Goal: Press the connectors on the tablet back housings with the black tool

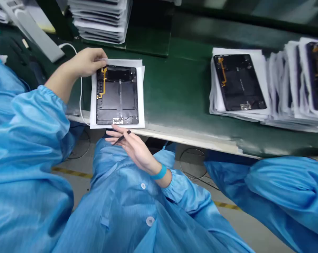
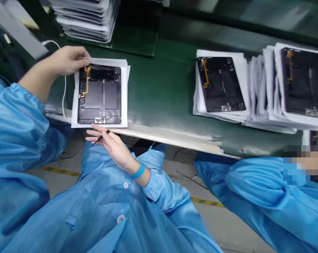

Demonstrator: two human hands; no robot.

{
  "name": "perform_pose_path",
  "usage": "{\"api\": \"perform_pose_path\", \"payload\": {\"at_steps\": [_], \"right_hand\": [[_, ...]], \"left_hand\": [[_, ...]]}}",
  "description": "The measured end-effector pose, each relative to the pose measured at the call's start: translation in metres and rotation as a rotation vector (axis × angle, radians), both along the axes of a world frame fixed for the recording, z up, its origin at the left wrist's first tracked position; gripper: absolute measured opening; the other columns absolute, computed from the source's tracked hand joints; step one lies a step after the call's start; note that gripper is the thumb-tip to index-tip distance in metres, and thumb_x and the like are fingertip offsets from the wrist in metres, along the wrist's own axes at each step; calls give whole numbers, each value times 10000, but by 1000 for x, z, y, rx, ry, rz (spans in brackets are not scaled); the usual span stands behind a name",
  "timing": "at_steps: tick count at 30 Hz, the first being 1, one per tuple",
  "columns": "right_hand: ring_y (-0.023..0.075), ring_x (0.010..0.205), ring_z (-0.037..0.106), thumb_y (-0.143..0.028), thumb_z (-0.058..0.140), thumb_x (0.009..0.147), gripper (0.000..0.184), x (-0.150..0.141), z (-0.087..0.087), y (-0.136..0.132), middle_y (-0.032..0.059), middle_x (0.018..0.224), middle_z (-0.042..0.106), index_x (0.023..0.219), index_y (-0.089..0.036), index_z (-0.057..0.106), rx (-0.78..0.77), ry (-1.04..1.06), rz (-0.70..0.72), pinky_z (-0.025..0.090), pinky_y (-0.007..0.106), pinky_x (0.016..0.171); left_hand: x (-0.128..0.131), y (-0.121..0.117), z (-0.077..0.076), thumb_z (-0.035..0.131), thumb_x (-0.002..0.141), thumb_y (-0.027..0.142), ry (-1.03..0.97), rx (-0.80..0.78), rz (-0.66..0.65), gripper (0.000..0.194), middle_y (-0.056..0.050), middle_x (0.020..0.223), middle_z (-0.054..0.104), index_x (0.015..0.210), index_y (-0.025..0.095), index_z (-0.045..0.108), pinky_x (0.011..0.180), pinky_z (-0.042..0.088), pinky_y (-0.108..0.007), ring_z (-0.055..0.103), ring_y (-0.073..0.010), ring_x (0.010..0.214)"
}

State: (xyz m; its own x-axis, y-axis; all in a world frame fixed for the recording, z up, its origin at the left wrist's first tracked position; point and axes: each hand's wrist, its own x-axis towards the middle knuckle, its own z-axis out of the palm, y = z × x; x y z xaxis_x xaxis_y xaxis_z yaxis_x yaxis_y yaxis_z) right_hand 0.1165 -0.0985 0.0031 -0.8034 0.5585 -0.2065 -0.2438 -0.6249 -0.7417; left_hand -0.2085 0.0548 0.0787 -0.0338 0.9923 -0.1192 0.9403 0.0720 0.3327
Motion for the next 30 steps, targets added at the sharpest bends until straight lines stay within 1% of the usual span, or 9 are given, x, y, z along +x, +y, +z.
{"api": "perform_pose_path", "payload": {"at_steps": [2, 4, 7, 9, 12, 15, 19, 22, 30], "right_hand": [[247, 1118, 807, -670, 638, 1097, 478, 19, 6, 7, 82, 1154, 865, 1221, -240, 806, 91, -50, 55, 602, 446, 1149], [226, 939, 771, -656, 606, 1126, 466, 45, 12, 21, 40, 888, 797, 1051, -237, 797, 287, -147, 20, 617, 398, 967], [194, 825, 678, -551, 551, 1181, 408, 76, 16, 50, 23, 897, 749, 1021, -251, 777, 735, -401, -165, 525, 367, 824], [208, 872, 675, -483, 506, 1204, 391, 83, 14, 68, 34, 938, 764, 1032, -252, 771, 1041, -529, -269, 501, 398, 895], [224, 883, 673, -407, 440, 1218, 381, 79, 4, 85, 33, 905, 750, 1124, -247, 773, 1315, -584, -279, 472, 441, 968], [216, 862, 663, -357, 404, 1219, 387, 70, -7, 88, 33, 924, 745, 1296, -232, 762, 1385, -564, -208, 435, 445, 955], [207, 865, 658, -340, 410, 1221, 392, 69, -14, 86, 30, 973, 757, 1398, -239, 745, 1389, -524, -171, 427, 444, 972], [218, 869, 650, -374, 401, 1224, 413, 72, -15, 86, 23, 958, 735, 1430, -269, 742, 1354, -505, -161, 446, 467, 1014], [235, 961, 693, -400, 367, 1230, 460, 72, -17, 86, 32, 1024, 738, 1472, -281, 739, 1292, -492, -149, 471, 516, 1095]], "left_hand": [[4, -6, -11, 440, 1096, 627, 2, 12, 29, 554, 13, 1428, 741, 1416, 229, 655, 1187, 510, -420, 527, -164, 1118], [18, -17, -13, 416, 1141, 584, 41, 71, 58, 615, -68, 1605, 601, 1526, 148, 618, 1328, 398, -468, 485, -194, 1301], [51, -43, -6, 372, 1166, 585, 86, 213, 59, 649, -148, 1617, 552, 1557, 136, 631, 1342, 347, -510, 459, -284, 1477], [73, -61, 1, 412, 1117, 582, -1, 156, -74, 582, -114, 1372, 717, 1362, 178, 751, 1196, 475, -472, 626, -281, 1308], [97, -73, 6, 455, 979, 591, -122, -166, -363, 495, -17, 963, 786, 1090, 258, 804, 856, 536, -364, 703, -192, 848], [107, -62, 1, 502, 910, 541, -62, -334, -492, 406, 3, 804, 740, 1025, 290, 799, 815, 533, -359, 683, -188, 726], [111, -40, -6, 594, 897, 555, -33, -420, -547, 343, -11, 748, 688, 942, 292, 810, 1015, 576, -443, 773, -266, 898], [121, -32, 0, 615, 895, 581, 14, -452, -571, 341, -3, 703, 658, 879, 298, 804, 1068, 582, -458, 797, -291, 988], [159, -25, 26, 774, 890, 247, 375, -588, -495, 51, 117, 584, 585, 902, 286, 806, 966, 585, -356, 624, -141, 589]]}}
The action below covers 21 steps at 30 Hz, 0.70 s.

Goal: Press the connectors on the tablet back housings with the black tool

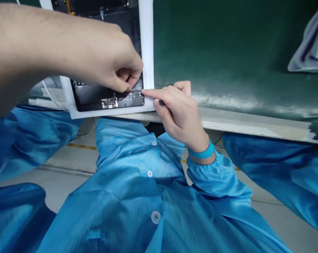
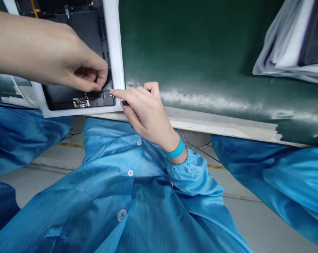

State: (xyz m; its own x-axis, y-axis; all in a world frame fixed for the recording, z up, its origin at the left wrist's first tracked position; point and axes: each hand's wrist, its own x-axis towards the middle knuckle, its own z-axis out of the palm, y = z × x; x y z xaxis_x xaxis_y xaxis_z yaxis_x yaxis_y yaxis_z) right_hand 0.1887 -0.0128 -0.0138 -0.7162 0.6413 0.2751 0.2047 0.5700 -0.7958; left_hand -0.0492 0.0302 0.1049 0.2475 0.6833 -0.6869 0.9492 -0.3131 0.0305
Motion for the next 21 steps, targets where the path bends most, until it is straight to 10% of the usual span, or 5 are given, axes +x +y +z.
{"api": "perform_pose_path", "payload": {"at_steps": [13, 21], "right_hand": [[236, 1021, 734, -392, 365, 1235, 467, 1, 1, 1, 43, 1080, 774, 1475, -246, 738, 4, 13, 13, 483, 555, 1131], [245, 1013, 742, -409, 374, 1232, 463, -1, 4, 1, 55, 1095, 808, 1453, -250, 749, 4, -7, 1, 510, 542, 1127]], "left_hand": [[-1, -3, 4, 751, 882, 324, 120, -3, 58, 136, 135, 688, 646, 992, 276, 817, 871, 539, -254, 669, -93, 681], [-6, -5, -1, 746, 979, 371, 76, -16, 157, 174, 96, 895, 703, 1108, 279, 817, 1216, 526, -387, 795, -272, 1221]]}}
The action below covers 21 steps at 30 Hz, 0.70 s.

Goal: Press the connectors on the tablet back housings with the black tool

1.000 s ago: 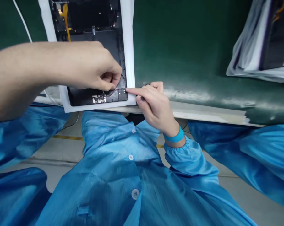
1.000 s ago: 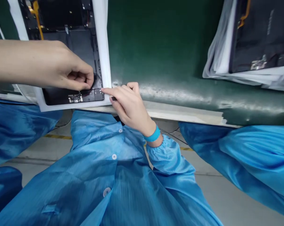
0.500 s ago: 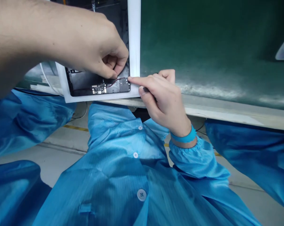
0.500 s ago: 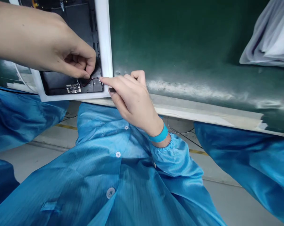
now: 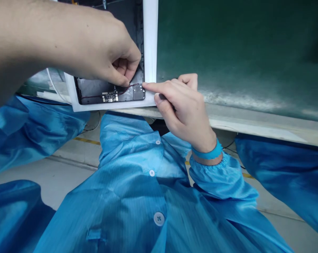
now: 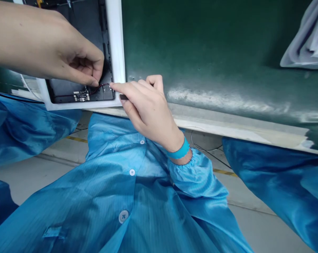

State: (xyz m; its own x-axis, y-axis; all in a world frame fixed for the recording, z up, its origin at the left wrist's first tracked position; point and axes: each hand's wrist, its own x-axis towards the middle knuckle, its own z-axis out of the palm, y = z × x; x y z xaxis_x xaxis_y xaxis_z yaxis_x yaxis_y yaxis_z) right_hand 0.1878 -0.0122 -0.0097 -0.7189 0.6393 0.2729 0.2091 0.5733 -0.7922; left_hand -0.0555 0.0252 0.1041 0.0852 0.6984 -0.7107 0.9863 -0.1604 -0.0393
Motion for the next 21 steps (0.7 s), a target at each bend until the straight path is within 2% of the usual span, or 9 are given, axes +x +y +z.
{"api": "perform_pose_path", "payload": {"at_steps": [2, 4, 7, 10, 12, 13, 15, 17, 21], "right_hand": [[246, 1007, 742, -411, 368, 1233, 465, -1, 0, 0, 58, 1104, 816, 1444, -250, 749, -6, 0, 2, 510, 554, 1136], [246, 1001, 740, -400, 355, 1234, 469, -1, -1, 0, 64, 1124, 824, 1449, -245, 743, -6, -1, 9, 505, 565, 1146], [242, 1010, 740, -379, 350, 1237, 469, 0, -2, 1, 70, 1168, 831, 1469, -238, 732, 17, -5, 14, 503, 548, 1142], [237, 1006, 744, -368, 348, 1238, 469, 0, -2, 1, 67, 1186, 834, 1479, -237, 729, 55, -14, 14, 509, 527, 1116], [245, 1000, 748, -368, 343, 1237, 472, -1, -2, 1, 70, 1178, 837, 1472, -241, 731, 71, -29, 5, 513, 530, 1105], [251, 995, 750, -370, 340, 1235, 473, -1, -1, 0, 75, 1167, 838, 1465, -243, 734, 75, -38, -3, 515, 535, 1099], [265, 983, 754, -375, 338, 1231, 474, -2, 0, -1, 84, 1136, 837, 1451, -247, 738, 76, -58, -13, 519, 545, 1090], [273, 968, 755, -379, 332, 1228, 475, -3, 0, -1, 83, 1096, 832, 1441, -255, 738, 76, -72, -15, 522, 552, 1083], [277, 968, 755, -380, 321, 1226, 484, -3, 0, -1, 86, 1089, 828, 1435, -259, 740, 83, -68, -15, 524, 553, 1076]], "left_hand": [[-19, 3, -12, 611, 1054, 571, -147, 21, 8, 421, 89, 1141, 750, 1373, 328, 741, 1255, 491, -379, 711, -312, 1418], [-39, 6, -26, 439, 1090, 698, -250, 46, 28, 616, 79, 1343, 733, 1574, 351, 598, 1269, 474, -374, 622, -341, 1541], [-52, 7, -39, 363, 1098, 698, -258, 73, 28, 673, 67, 1455, 703, 1646, 339, 519, 1295, 451, -389, 544, -370, 1616], [-43, 3, -32, 331, 1095, 678, -267, 91, -25, 685, 58, 1459, 712, 1625, 302, 546, 1321, 426, -403, 517, -370, 1638], [-29, -1, -21, 350, 1081, 647, -251, 104, -77, 661, 56, 1372, 750, 1540, 263, 632, 1309, 443, -402, 584, -346, 1578], [-21, -2, -15, 413, 1061, 609, -207, 98, -90, 603, 60, 1279, 775, 1449, 246, 699, 1291, 466, -410, 647, -332, 1505], [-7, -3, -5, 590, 985, 486, -78, 64, -77, 409, 70, 1028, 779, 1206, 219, 806, 1238, 527, -455, 764, -312, 1290], [6, -2, 2, 717, 909, 352, 31, 31, -27, 213, 79, 829, 723, 1014, 210, 836, 1183, 575, -522, 807, -308, 1103], [21, 0, 6, 771, 907, 218, 67, 12, 17, 90, 77, 725, 674, 948, 212, 851, 1151, 599, -562, 814, -324, 1027]]}}
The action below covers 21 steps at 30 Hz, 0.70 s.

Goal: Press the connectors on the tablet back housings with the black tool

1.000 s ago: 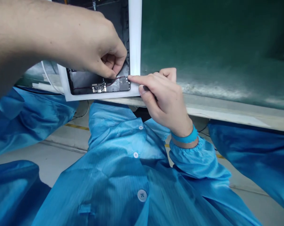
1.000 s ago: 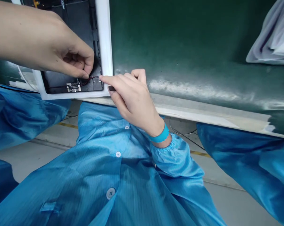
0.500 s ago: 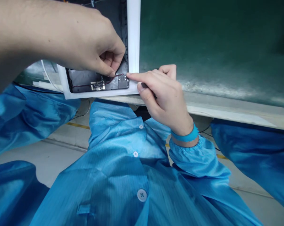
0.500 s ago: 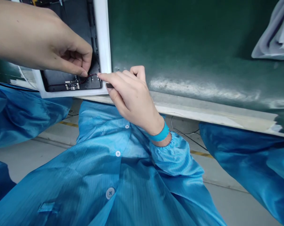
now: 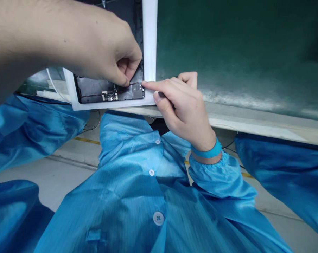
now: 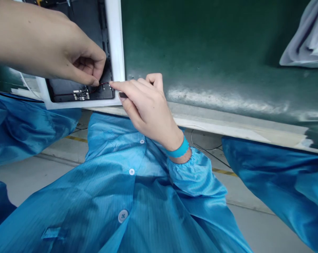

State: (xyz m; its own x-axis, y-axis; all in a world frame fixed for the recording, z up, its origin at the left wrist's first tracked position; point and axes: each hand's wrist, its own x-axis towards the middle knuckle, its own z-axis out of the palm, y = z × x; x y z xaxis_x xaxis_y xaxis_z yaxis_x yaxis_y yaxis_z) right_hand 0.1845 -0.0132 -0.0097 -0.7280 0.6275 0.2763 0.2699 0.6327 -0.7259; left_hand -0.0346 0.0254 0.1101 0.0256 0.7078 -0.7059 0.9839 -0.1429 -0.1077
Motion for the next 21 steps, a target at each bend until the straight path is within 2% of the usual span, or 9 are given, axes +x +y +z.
{"api": "perform_pose_path", "payload": {"at_steps": [3, 5, 8, 11, 14, 17, 21], "right_hand": [[282, 978, 753, -381, 322, 1222, 489, 0, -1, 1, 93, 1115, 829, 1445, -257, 739, -5, 11, 8, 521, 560, 1074], [282, 972, 748, -386, 320, 1221, 494, 0, -2, 1, 92, 1111, 826, 1448, -254, 738, -15, 16, 8, 516, 565, 1079], [278, 963, 740, -393, 326, 1219, 494, 0, -4, 1, 88, 1093, 821, 1450, -255, 740, -22, 33, 7, 516, 562, 1080], [280, 956, 737, -390, 336, 1217, 488, 0, -4, 2, 88, 1076, 818, 1447, -255, 744, -23, 46, 11, 518, 564, 1069], [282, 953, 736, -390, 336, 1217, 487, 0, -3, 2, 89, 1060, 814, 1439, -256, 748, -36, 49, 15, 515, 574, 1073], [287, 966, 737, -401, 339, 1217, 486, -1, -3, 2, 88, 1052, 809, 1436, -264, 750, -58, 53, 17, 512, 587, 1088], [289, 971, 737, -402, 341, 1216, 483, -1, -1, 1, 85, 1043, 809, 1427, -272, 756, -64, 50, 10, 516, 592, 1092]], "left_hand": [[0, 0, -1, 771, 866, 128, 11, -8, 8, 120, 66, 724, 665, 926, 198, 849, 1152, 596, -542, 814, -334, 1053], [-6, -1, -4, 773, 836, 125, -18, 13, -19, 136, 66, 736, 675, 910, 210, 849, 1144, 588, -532, 807, -319, 1030], [-16, 0, -6, 751, 846, 189, -104, 36, -94, 161, 92, 728, 682, 936, 257, 865, 1106, 574, -481, 749, -215, 859], [-15, 0, -5, 754, 895, 266, -62, 12, -65, 139, 107, 674, 643, 961, 272, 876, 1045, 559, -401, 594, -122, 676], [-6, 0, 0, 779, 909, 276, -26, 17, -49, 99, 110, 646, 624, 948, 269, 870, 1017, 546, -371, 510, -108, 621], [-1, 0, 3, 746, 931, 232, -45, 16, -95, 105, 106, 672, 632, 954, 251, 847, 998, 535, -362, 482, -106, 610], [-1, -1, 3, 740, 940, 243, -41, 11, -95, 97, 104, 691, 641, 967, 241, 832, 971, 527, -343, 482, -103, 610]]}}
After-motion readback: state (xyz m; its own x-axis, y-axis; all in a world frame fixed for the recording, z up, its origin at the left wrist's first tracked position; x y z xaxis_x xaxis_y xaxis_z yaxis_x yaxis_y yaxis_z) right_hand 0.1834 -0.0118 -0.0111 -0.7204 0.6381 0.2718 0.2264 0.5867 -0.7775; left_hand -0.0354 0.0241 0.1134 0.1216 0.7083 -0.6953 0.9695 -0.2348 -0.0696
